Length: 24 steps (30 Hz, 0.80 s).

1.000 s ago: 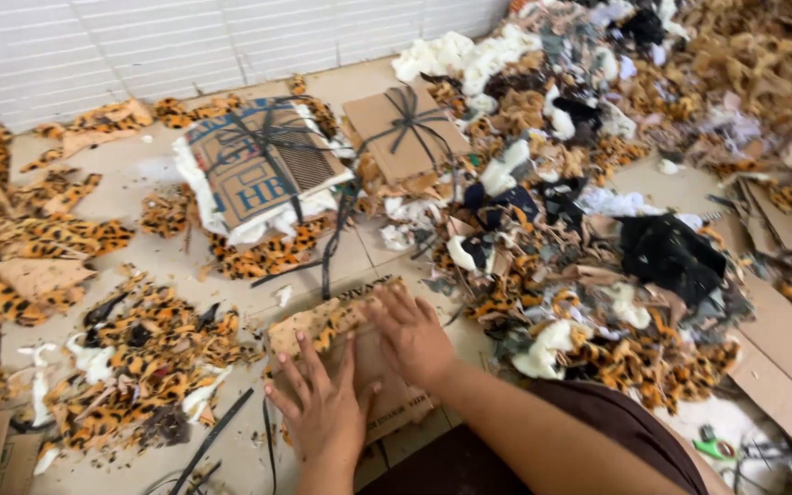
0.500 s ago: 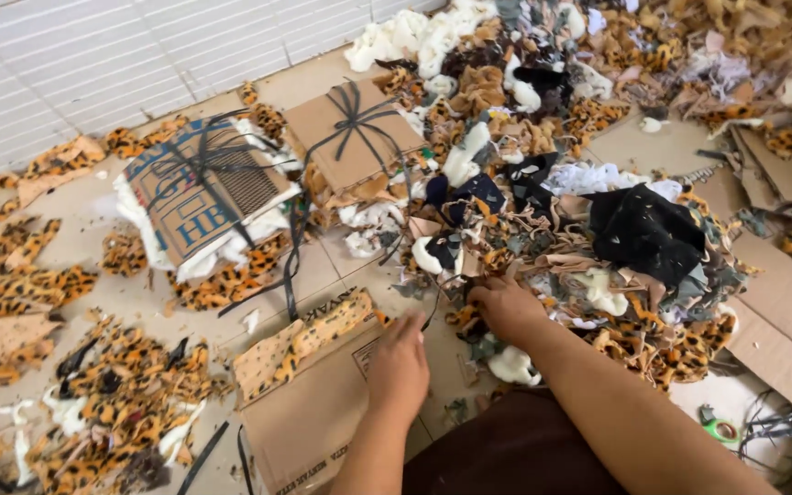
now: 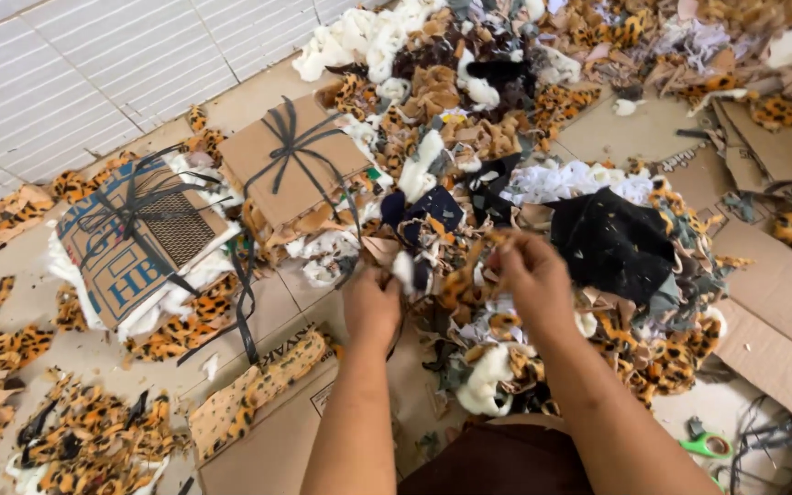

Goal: Stuffing small cardboard boxes with fabric scraps and closing them

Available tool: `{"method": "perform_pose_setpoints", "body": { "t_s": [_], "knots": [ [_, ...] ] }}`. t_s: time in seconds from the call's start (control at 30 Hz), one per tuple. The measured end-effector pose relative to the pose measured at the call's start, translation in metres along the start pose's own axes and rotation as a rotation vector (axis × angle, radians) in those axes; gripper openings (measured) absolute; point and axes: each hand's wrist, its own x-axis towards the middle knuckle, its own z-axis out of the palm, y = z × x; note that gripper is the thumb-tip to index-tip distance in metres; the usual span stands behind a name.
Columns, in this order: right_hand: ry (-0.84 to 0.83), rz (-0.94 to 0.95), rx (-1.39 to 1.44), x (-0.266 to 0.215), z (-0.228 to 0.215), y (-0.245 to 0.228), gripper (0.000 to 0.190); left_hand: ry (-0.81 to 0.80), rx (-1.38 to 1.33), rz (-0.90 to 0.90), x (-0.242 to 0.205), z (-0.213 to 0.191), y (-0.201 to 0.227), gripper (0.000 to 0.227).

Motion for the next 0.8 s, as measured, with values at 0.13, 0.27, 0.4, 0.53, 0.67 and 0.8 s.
{"method": "perform_pose_setpoints", "body": {
  "t_s": [0.13, 0.27, 0.4, 0.53, 0.67, 0.8],
  "knots": [
    [0.127, -0.121, 0.327, 0.003, -0.015, -0.030, 0.019, -0.015, -0.338, 0.178, -0.034, -0.042, 0.056, 0.033],
    [0.166, -0.165, 0.436, 0.019, -0.048, -0.010, 0.017, -0.029, -0.692, 0.309, -0.051, -0.066, 0.088, 0.026],
    [0.145, -0.083, 0.563, 0.015, -0.066, -0.024, 0.009, -0.232, -1.055, 0.293, -0.077, -0.075, 0.109, 0.027],
    [0.118, -0.041, 0.719, 0.015, -0.076, -0.031, 0.009, -0.237, -1.049, 0.223, -0.113, -0.077, 0.119, 0.032],
    [-0.041, -0.070, 0.599, 0.017, -0.084, -0.033, 0.012, -0.202, -0.165, 0.200, -0.128, -0.049, 0.102, 0.047],
    [-0.273, -0.135, 0.337, -0.021, -0.080, -0.086, 0.030, -0.190, -0.084, 0.276, -0.149, -0.052, 0.100, 0.048]
  ]
}}
